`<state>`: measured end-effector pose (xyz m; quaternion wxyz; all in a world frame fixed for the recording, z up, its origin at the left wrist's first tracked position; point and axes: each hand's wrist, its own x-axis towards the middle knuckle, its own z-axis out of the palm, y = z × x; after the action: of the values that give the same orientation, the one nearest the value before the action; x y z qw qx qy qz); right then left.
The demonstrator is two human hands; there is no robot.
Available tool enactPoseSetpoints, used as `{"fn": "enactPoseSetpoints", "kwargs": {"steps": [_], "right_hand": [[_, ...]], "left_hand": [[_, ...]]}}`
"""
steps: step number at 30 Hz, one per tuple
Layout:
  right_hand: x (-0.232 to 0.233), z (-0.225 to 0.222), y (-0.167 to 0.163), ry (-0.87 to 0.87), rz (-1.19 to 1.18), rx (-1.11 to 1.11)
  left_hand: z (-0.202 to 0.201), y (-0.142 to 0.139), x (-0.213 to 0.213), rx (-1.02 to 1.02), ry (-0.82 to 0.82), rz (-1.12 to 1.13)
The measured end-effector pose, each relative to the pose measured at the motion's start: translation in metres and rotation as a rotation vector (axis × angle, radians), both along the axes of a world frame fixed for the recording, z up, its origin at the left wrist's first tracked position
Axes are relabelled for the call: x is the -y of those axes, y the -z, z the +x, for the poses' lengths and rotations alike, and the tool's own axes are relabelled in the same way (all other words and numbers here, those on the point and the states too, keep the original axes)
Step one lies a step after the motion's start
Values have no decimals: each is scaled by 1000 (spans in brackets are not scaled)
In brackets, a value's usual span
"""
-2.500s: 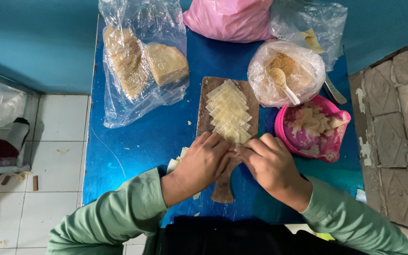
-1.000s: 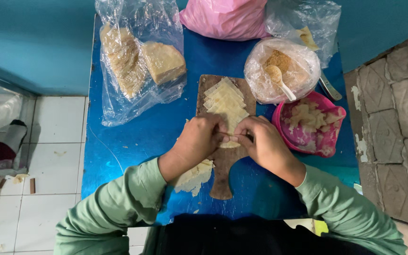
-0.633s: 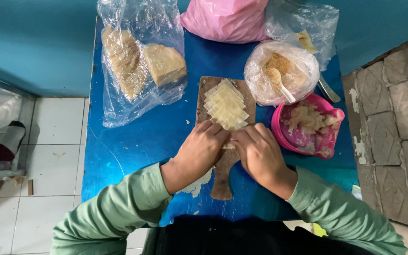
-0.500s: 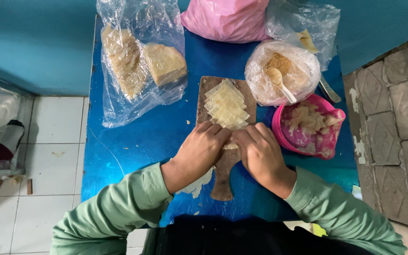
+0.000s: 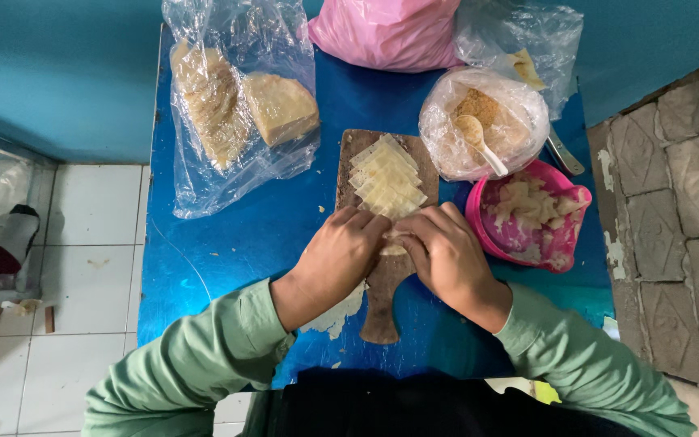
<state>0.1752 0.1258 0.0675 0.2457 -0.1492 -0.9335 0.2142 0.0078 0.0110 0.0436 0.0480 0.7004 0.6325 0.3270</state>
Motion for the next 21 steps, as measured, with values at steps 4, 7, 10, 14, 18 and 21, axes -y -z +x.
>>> {"fn": "enactPoseSetpoints", "kwargs": {"steps": [4,7,10,14,18,21], "right_hand": [[-1,-1,2,40,-11,39],[-1,-1,4,52,88,41],[1,-1,6,76,120,18],[5,1,6,18,347,39],[6,0,7,40,448,76],[3,-4,6,73,360,89]], "left_hand": [[-2,2,-4,-33,-5,-61],[-3,2,-5,-66,-15,-46],[-3,3,-7,-82,-30,-8],[-4,2,-8,-89,-49,-16],[1,0,-7,-10,-126,-17],[1,-2,-6,-28,-156,-78]]}}
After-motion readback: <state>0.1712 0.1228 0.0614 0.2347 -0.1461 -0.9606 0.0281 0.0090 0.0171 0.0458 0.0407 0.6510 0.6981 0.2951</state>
